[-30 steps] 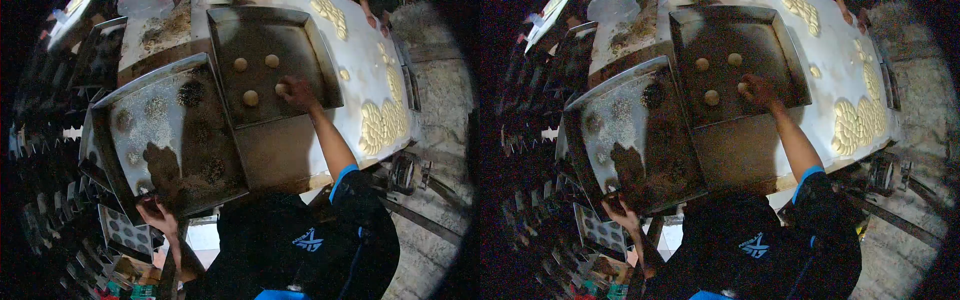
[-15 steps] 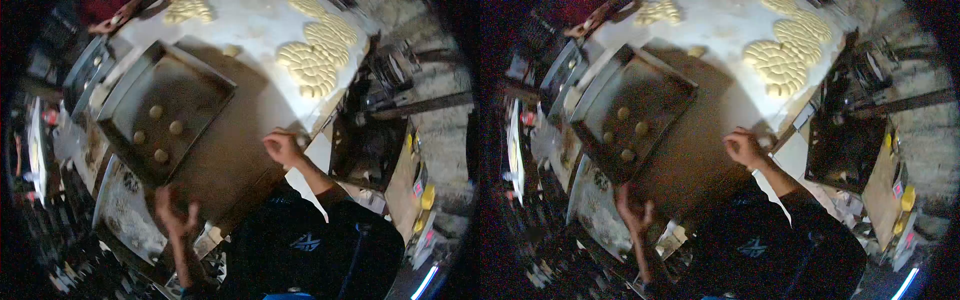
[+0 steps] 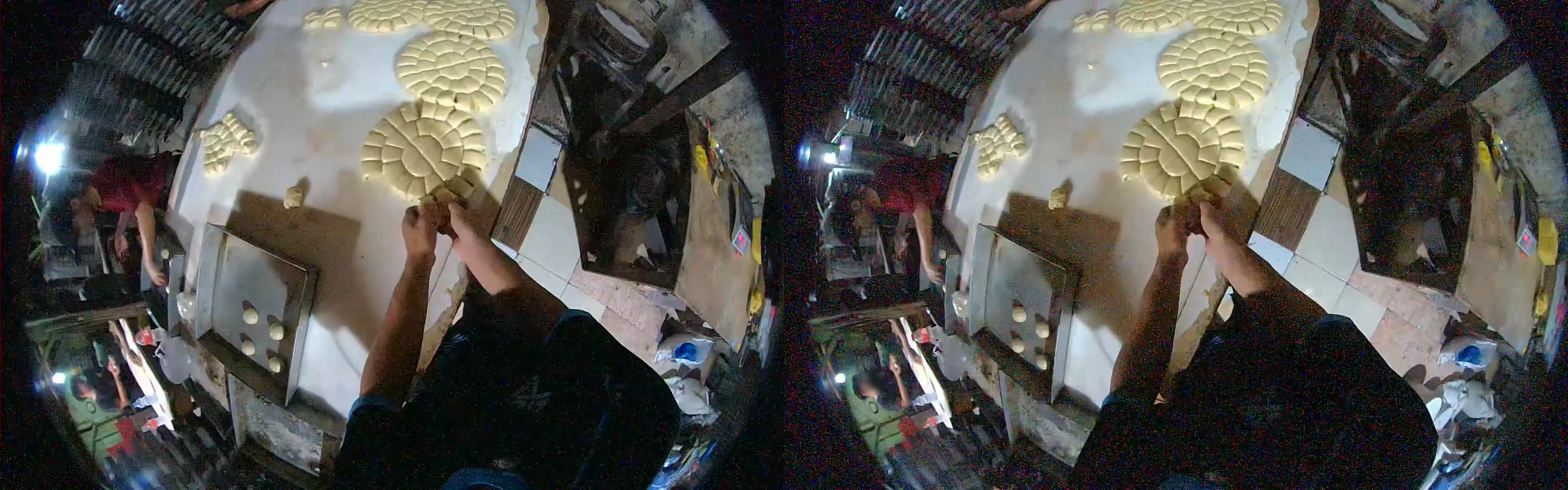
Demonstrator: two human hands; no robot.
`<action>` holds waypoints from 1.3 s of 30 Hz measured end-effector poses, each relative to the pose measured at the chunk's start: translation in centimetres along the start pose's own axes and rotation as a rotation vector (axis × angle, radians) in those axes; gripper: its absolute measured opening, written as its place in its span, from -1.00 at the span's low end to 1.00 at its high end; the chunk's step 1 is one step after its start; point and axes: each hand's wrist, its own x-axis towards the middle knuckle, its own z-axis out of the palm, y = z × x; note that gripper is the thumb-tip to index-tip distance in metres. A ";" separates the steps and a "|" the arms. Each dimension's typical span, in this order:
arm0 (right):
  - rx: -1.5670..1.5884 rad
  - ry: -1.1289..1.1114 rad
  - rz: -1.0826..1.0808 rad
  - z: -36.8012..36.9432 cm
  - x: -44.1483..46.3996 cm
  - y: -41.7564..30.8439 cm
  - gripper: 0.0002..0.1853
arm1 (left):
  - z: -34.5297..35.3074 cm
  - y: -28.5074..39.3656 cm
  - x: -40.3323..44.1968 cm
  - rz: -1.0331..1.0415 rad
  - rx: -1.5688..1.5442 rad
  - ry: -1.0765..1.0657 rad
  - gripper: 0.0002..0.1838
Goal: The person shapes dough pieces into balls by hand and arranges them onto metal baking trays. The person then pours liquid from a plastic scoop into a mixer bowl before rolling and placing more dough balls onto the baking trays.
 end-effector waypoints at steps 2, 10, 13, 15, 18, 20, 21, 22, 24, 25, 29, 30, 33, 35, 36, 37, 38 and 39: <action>0.044 0.076 0.184 0.1 -0.4 -0.5 -0.80 | -0.9 0.5 0.4 -0.323 -0.535 0.004 -0.55; 0.107 -0.167 0.226 -3.9 -5.2 3.0 -0.72 | -2.3 1.7 -6.5 -0.225 -0.474 0.051 -0.64; -0.028 -0.145 0.212 -6.7 -8.1 8.2 -0.52 | -4.2 1.0 -13.0 0.103 -0.297 0.119 -0.59; -0.259 -0.222 -0.027 -7.8 -11.3 9.8 -0.53 | -6.7 1.1 -18.4 -0.035 -0.345 0.230 -0.59; -0.553 -0.180 -0.423 -5.9 -12.0 7.9 -0.56 | -13.2 -4.4 -23.6 -0.024 -0.386 0.317 -0.59; -1.164 -0.146 -0.191 -2.3 -5.6 0.6 -0.45 | -16.5 -6.0 -28.4 -0.360 -0.542 0.446 -0.57; -1.520 0.090 -0.519 -0.8 -3.8 0.7 -0.48 | -16.4 -4.3 -29.6 -0.223 -0.551 0.485 -0.58; -1.841 0.353 -0.871 -0.1 -2.2 1.1 -0.50 | -16.2 -2.1 -30.3 -0.087 -0.556 0.521 -0.58; -1.819 0.184 -0.849 0.1 -0.6 0.5 -0.54 | -20.4 -1.0 -31.0 0.135 -0.578 0.227 -0.60; -1.767 0.019 -0.820 0.8 0.1 0.4 -0.57 | -21.8 -1.0 -30.8 0.372 -0.561 -0.074 -0.62; -0.958 -0.005 -0.483 -2.2 -0.1 6.5 -0.64 | -21.5 -5.8 -31.1 0.311 -0.096 0.623 -0.65; -0.631 -0.027 -0.351 -2.7 -2.1 9.1 -0.61 | -23.0 -2.6 -32.2 0.129 -0.145 0.397 -0.64; -0.676 -0.607 0.004 -3.7 -10.8 7.1 -0.61 | -21.7 -10.1 -31.9 -0.047 -0.140 0.416 -0.61; -0.856 -0.785 -0.069 -4.3 -11.6 7.2 -0.63 | -19.9 -13.5 -33.6 -0.026 -0.075 0.659 -0.59; -0.924 -0.831 -0.206 -4.1 -10.8 7.6 -0.63 | -19.0 -13.5 -35.3 -0.098 0.054 0.639 -0.57; -1.025 -1.008 -0.542 -4.4 -9.1 7.1 -0.63 | -18.2 -13.8 -37.6 -0.173 0.183 0.623 -0.55; -0.924 -1.045 -0.680 -4.8 -7.9 7.2 -0.63 | -17.7 -13.3 -38.8 -0.243 0.306 0.613 -0.53; -1.228 -1.197 -0.784 -3.5 -8.1 3.8 -0.72 | -17.7 -13.0 -39.9 -0.075 0.685 0.598 -0.55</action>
